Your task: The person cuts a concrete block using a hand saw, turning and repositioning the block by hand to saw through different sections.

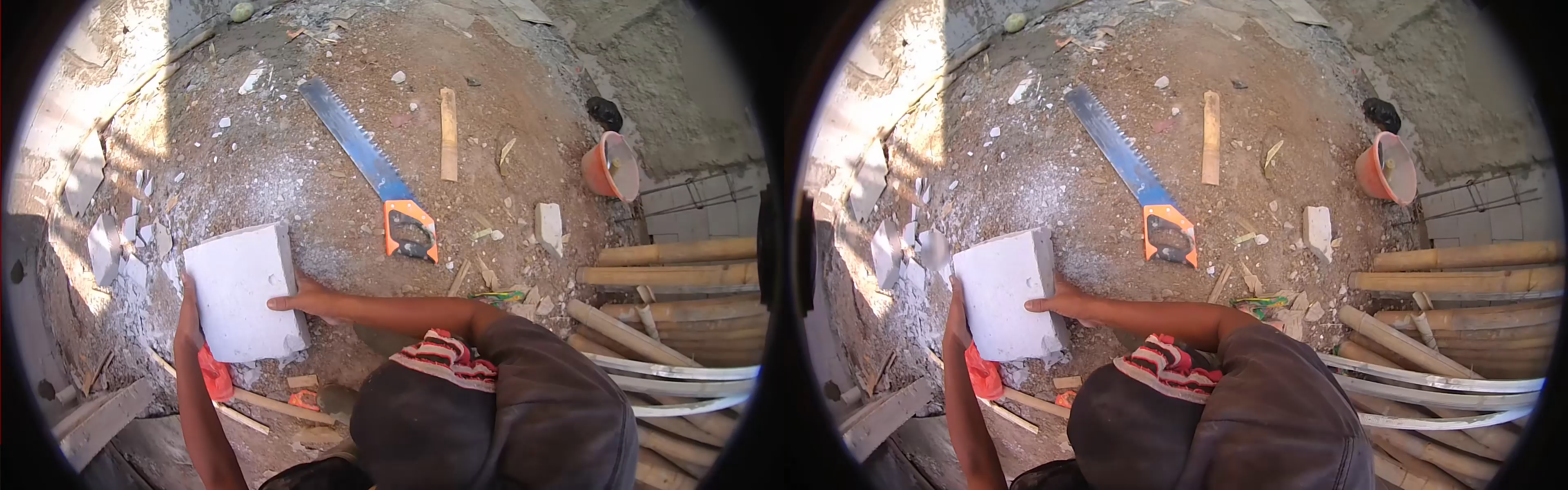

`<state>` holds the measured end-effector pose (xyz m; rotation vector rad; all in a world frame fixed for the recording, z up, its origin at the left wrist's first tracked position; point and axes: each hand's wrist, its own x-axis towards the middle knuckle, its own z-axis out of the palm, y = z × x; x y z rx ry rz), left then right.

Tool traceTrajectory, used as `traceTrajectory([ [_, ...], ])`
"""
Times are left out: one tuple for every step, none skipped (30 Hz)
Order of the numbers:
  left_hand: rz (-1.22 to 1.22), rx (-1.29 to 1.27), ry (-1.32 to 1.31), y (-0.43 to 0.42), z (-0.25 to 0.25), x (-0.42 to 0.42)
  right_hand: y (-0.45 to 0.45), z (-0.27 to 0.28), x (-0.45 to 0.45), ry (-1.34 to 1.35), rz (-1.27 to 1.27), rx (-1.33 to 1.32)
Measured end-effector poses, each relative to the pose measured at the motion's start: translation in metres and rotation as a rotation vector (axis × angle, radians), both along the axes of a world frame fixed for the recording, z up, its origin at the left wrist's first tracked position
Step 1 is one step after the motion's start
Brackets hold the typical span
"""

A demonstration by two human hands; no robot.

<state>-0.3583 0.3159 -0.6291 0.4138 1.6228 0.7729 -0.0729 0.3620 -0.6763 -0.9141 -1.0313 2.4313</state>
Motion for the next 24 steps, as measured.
traceTrajectory([
  [-0.011,-0.001,0.053,0.000,-0.004,-0.002,0.001,0.000,-0.001,0.031,0.010,-0.012],
  [-0.019,-0.008,0.108,-0.002,-0.004,-0.002,0.000,-0.004,-0.002,0.053,0.017,0.015],
  [-0.025,-0.014,0.160,-0.005,-0.005,-0.001,-0.001,-0.008,-0.003,0.059,0.014,-0.009],
  [-0.002,-0.018,0.022,-0.008,-0.007,-0.007,0.000,-0.013,-0.002,0.061,0.008,-0.032],
  [0.018,-0.024,-0.119,-0.012,-0.010,-0.018,0.001,-0.016,0.001,0.059,0.000,-0.057],
  [0.041,-0.034,-0.259,-0.018,-0.013,-0.027,0.002,-0.017,0.007,0.038,-0.049,-0.048],
  [0.040,-0.043,-0.245,-0.026,-0.019,-0.033,0.007,-0.019,0.013,0.022,-0.091,-0.036],
  [0.047,-0.046,-0.222,-0.038,-0.029,-0.041,0.015,-0.019,0.017,0.016,-0.125,-0.020],
  [0.073,-0.053,-0.188,-0.055,-0.037,-0.049,0.022,-0.026,0.023,-0.008,-0.163,-0.006],
  [0.119,-0.174,-0.065,-0.074,-0.046,-0.058,0.028,-0.034,0.029,-0.013,-0.169,0.001],
  [0.155,-0.213,-0.008,-0.090,-0.048,-0.057,0.040,-0.016,0.039,-0.019,-0.174,0.054],
  [0.198,-0.243,0.029,-0.100,-0.037,-0.044,0.051,-0.031,0.041,-0.047,-0.173,0.139],
  [0.261,-0.268,0.113,-0.112,-0.036,-0.033,0.063,-0.025,0.040,-0.065,-0.187,0.203],
  [0.323,-0.202,0.057,-0.126,-0.045,-0.029,0.072,-0.024,0.039,-0.054,-0.181,0.249],
  [0.384,-0.195,-0.027,-0.125,-0.031,-0.013,0.082,-0.032,0.037,-0.039,-0.142,0.328],
  [0.447,-0.191,-0.110,-0.122,-0.018,0.003,0.089,-0.041,0.036,-0.040,-0.078,0.342],
  [0.356,-0.136,-0.307,-0.123,-0.009,0.010,0.092,-0.043,0.032,-0.030,-0.028,0.309],
  [0.302,-0.066,-0.529,-0.119,0.000,0.018,0.092,-0.044,0.030,-0.035,0.013,0.279],
  [0.342,-0.066,-0.562,-0.114,0.001,0.029,0.091,-0.048,0.026,-0.025,0.055,0.250],
  [0.410,-0.018,-0.583,-0.112,0.003,0.038,0.088,-0.053,0.021,-0.017,0.097,0.221],
  [0.519,0.029,-0.603,-0.107,0.013,0.043,0.084,-0.054,0.019,-0.046,0.102,0.133],
  [0.531,0.078,-0.683,-0.111,0.003,0.042,0.077,-0.044,0.013,0.019,0.122,0.152],
  [0.530,0.126,-0.772,-0.122,-0.027,0.035,0.074,-0.029,0.008,0.073,0.131,0.171],
  [0.554,0.132,-0.766,-0.131,-0.027,0.033,0.071,-0.013,0.003,0.106,0.159,0.119],
])
